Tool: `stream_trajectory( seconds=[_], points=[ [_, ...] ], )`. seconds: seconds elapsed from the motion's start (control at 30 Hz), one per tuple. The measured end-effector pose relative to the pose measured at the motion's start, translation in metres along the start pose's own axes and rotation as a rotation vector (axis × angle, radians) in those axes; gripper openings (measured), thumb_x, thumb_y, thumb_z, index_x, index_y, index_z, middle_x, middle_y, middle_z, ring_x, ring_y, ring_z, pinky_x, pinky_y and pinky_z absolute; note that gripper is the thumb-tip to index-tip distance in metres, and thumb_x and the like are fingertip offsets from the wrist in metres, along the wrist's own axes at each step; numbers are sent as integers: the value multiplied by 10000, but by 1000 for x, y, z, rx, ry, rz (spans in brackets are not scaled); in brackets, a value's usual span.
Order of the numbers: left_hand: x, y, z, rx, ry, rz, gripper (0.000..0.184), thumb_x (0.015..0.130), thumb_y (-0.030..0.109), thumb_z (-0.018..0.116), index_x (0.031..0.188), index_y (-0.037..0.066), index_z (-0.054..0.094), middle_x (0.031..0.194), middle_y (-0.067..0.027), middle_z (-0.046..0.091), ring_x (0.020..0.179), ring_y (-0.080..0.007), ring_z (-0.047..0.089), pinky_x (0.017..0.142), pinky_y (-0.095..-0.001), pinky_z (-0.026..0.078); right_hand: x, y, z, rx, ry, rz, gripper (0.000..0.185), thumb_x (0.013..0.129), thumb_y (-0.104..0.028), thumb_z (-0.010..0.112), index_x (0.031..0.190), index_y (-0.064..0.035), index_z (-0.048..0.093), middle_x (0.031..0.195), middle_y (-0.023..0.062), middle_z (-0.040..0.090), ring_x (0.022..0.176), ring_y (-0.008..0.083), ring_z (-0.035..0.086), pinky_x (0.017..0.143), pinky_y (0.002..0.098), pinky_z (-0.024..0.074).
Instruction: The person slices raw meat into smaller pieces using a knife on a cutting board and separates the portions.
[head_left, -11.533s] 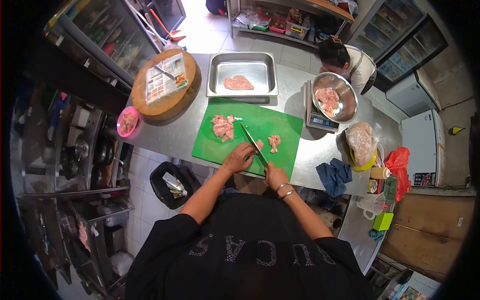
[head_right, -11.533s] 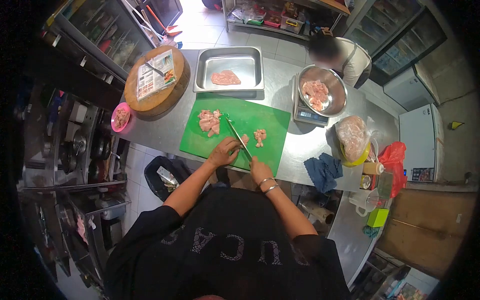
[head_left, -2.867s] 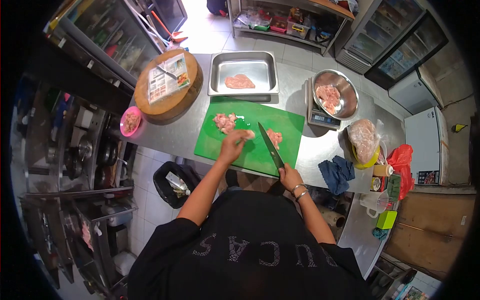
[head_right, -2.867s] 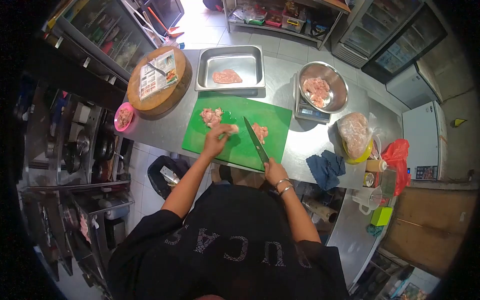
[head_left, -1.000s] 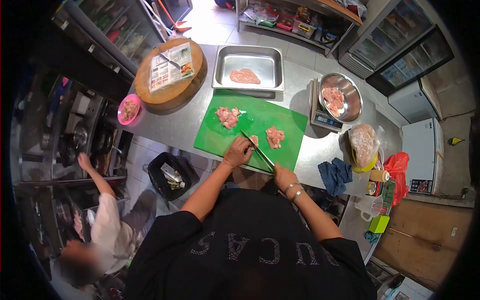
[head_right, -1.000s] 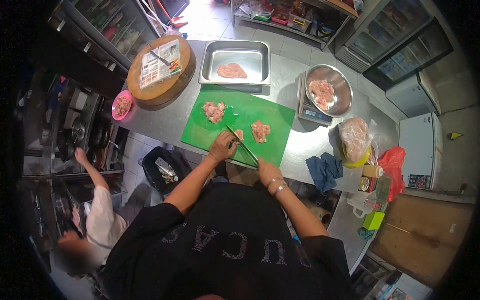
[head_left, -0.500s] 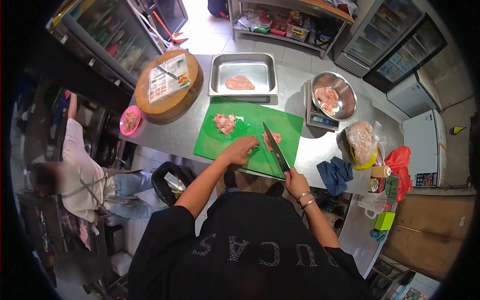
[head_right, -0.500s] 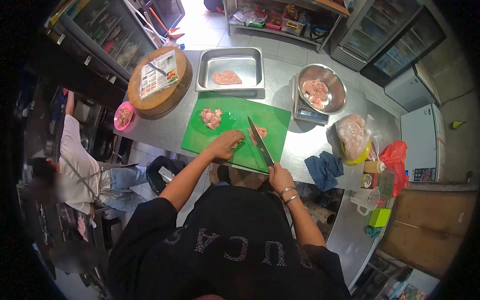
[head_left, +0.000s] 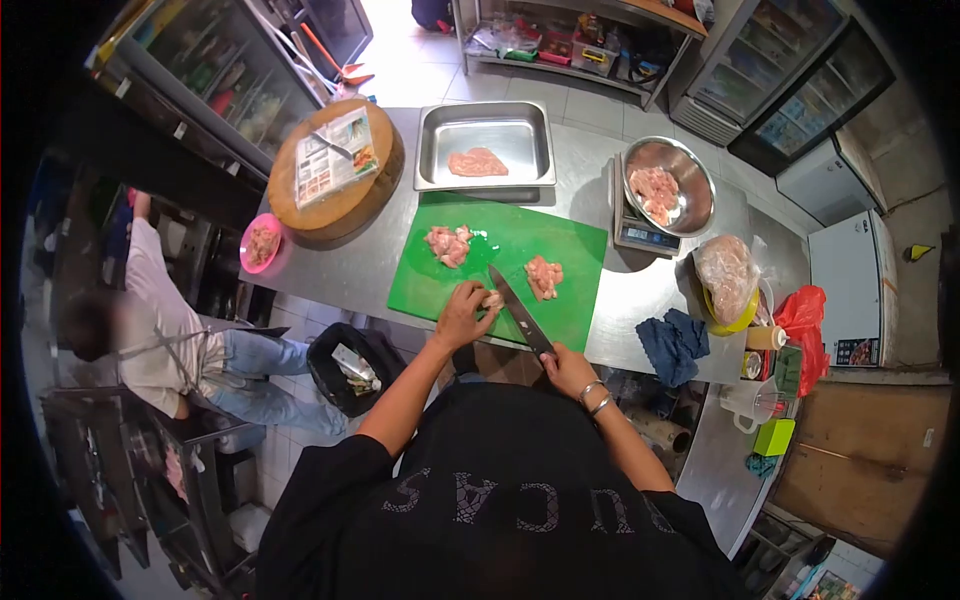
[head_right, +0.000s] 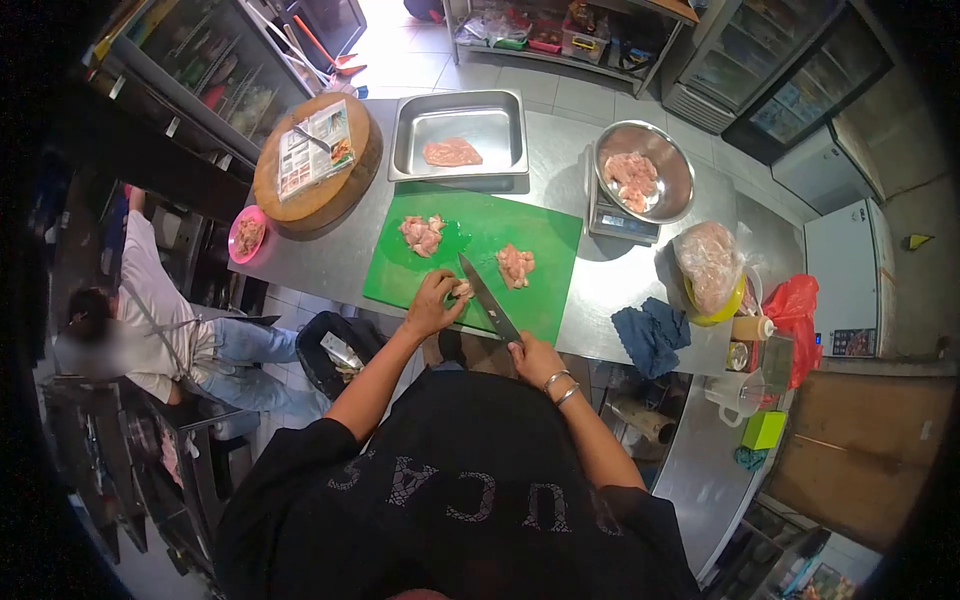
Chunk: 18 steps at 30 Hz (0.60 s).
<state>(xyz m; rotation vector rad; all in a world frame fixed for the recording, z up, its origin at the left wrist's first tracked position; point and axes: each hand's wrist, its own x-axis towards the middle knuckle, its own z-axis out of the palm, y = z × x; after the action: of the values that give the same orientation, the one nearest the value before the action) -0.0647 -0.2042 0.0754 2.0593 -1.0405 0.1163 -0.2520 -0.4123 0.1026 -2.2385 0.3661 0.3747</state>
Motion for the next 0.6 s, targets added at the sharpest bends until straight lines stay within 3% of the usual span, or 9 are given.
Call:
stream_trajectory(
  seconds=[0.1, 0.17, 0.27, 0.6],
  points=[
    [7, -3, -2, -11, 85, 35, 249, 776, 54, 737, 987, 14, 610, 951, -152, 578, 921, -353, 592, 823, -435, 499, 4, 3, 6, -46, 1, -27, 304, 999, -278, 574, 982, 25, 556, 835, 297, 678, 807, 506, 650, 745, 557, 518],
    [7, -14, -1, -69, -98, 107, 223, 752, 34, 725, 923, 20, 582, 944, -150, 570, 915, -350, 587, 825, -436, 495, 5, 2, 7, -80, 2, -24, 285, 993, -259, 591, 962, 21, 554, 829, 290, 682, 791, 500, 654, 729, 553, 520],
    [5, -27, 2, -93, -164, 115, 214, 732, 14, 715, 878, 26, 559, 930, -146, 564, 903, -347, 584, 815, -431, 494, 1, -12, 0, -117, 27, 50, 278, 994, -253, 584, 960, 21, 548, 823, 295, 680, 790, 500, 655, 738, 568, 519],
    [2, -28, 10, -87, -52, 168, 194, 737, 31, 721, 849, 31, 563, 904, -130, 572, 874, -332, 592, 795, -428, 505, -9, -22, 5, -173, -19, 33, 287, 1006, -285, 524, 1061, -4, 540, 803, 310, 672, 784, 515, 661, 744, 597, 524]
  ],
)
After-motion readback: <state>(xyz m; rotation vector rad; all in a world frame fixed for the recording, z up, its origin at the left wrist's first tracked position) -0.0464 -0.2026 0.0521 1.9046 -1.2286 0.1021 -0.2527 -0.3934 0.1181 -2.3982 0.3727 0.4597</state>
